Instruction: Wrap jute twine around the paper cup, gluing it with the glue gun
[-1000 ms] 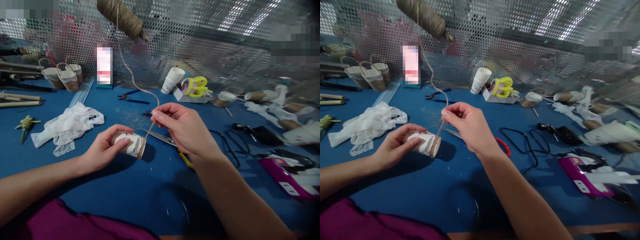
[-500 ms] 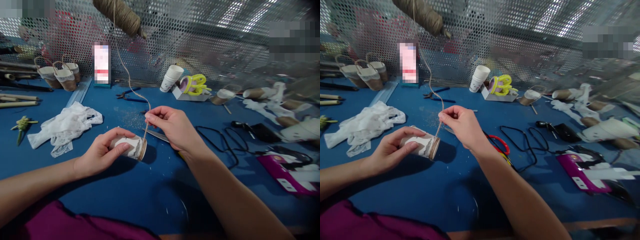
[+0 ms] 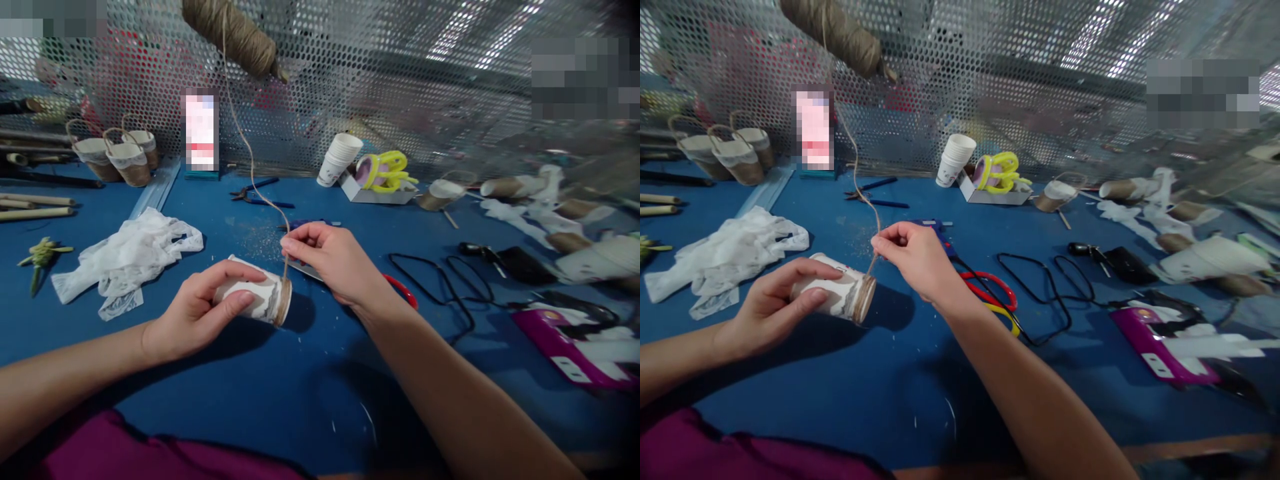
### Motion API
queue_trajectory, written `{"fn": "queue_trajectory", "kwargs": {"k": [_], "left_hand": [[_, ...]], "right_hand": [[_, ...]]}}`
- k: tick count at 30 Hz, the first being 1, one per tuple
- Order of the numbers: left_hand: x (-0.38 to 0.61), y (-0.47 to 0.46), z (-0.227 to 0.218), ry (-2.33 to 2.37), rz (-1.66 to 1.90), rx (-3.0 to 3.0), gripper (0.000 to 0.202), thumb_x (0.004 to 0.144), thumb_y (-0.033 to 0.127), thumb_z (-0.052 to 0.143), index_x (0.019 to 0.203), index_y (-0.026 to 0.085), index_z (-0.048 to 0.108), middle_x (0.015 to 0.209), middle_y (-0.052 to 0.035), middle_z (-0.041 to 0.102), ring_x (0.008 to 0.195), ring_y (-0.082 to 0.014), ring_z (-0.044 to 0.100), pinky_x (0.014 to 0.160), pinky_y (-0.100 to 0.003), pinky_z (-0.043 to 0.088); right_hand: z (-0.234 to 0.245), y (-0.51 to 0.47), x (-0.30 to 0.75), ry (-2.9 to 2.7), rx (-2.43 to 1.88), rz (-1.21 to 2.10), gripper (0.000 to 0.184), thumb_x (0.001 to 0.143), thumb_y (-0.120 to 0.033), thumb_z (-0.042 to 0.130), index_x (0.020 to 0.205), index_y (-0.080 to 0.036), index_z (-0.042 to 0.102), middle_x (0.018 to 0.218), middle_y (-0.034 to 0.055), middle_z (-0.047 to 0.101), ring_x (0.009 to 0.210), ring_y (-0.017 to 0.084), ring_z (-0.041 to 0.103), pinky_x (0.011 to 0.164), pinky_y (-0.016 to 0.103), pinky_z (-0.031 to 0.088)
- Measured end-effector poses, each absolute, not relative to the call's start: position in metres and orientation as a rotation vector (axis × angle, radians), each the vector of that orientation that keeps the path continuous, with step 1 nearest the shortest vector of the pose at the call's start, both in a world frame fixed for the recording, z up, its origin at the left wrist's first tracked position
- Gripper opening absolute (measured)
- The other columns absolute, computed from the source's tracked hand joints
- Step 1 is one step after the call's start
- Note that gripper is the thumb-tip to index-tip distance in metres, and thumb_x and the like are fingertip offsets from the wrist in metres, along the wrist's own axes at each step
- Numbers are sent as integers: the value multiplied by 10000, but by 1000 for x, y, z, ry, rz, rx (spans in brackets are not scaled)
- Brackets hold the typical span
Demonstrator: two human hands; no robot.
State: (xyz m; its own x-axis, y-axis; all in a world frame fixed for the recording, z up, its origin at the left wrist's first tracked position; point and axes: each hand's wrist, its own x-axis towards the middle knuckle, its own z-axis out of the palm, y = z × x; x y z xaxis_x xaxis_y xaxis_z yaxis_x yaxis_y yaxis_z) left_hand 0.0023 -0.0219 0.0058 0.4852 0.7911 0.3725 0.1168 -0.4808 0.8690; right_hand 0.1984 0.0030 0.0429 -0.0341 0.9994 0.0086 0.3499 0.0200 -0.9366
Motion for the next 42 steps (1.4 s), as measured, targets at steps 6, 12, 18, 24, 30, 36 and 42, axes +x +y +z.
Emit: {"fn": "queue_trajectory", "kwargs": {"k": [6, 12, 18, 24, 30, 36, 42], "left_hand": [[3, -23, 6, 772, 1066, 1889, 152, 847, 216, 516, 990, 193, 562, 917, -40, 635, 746, -114, 585, 641, -195, 465], [1, -23, 5, 785, 1109, 1916, 154, 849, 197, 516, 993, 209, 568, 937, -32, 629, 794, -113, 583, 691, -193, 462], [2, -22, 8, 774, 1193, 1970, 138, 840, 162, 512, 960, 181, 578, 891, -28, 635, 739, -107, 587, 635, -177, 465], [2, -21, 9, 767, 1232, 1963, 154, 823, 121, 522, 948, 187, 582, 868, -4, 627, 731, -90, 577, 637, -154, 455], [3, -21, 6, 781, 1223, 1778, 133, 841, 167, 505, 947, 181, 585, 831, -7, 611, 675, -83, 544, 590, -152, 443], [5, -19, 4, 774, 1193, 1624, 136, 835, 237, 536, 934, 173, 603, 851, -22, 615, 695, -97, 545, 607, -168, 446], [9, -8, 7, 818, 1151, 1176, 174, 799, 307, 586, 919, 182, 599, 710, 14, 598, 556, -66, 518, 499, -141, 423]], "right_hand": [[41, 3, 198, -1544, -1459, 1048, 104, 711, -258, 623, 675, -163, 601, 648, -5, 608, 588, 94, 510, 586, 237, 396], [40, 3, 197, -1593, -1489, 1031, 119, 716, -271, 618, 697, -155, 604, 653, -3, 603, 584, 93, 498, 576, 236, 382], [37, 3, 194, -1615, -1539, 1036, 118, 719, -264, 607, 702, -147, 610, 633, -6, 589, 559, 94, 477, 555, 240, 364], [31, 3, 192, -1635, -1509, 1080, 100, 717, -241, 606, 698, -142, 611, 608, -18, 561, 550, 84, 445, 536, 235, 342], [27, 4, 189, -1573, -1497, 1159, 99, 712, -244, 613, 701, -145, 604, 605, -23, 544, 542, 80, 443, 518, 235, 336], [23, 7, 189, -1630, -1524, 1137, 104, 746, -247, 585, 730, -146, 606, 670, 18, 601, 598, 108, 517, 578, 256, 400], [36, 4, 197, -1786, -1591, 700, 160, 811, -288, 524, 847, -146, 591, 820, 66, 651, 737, 159, 577, 693, 303, 435]]}}
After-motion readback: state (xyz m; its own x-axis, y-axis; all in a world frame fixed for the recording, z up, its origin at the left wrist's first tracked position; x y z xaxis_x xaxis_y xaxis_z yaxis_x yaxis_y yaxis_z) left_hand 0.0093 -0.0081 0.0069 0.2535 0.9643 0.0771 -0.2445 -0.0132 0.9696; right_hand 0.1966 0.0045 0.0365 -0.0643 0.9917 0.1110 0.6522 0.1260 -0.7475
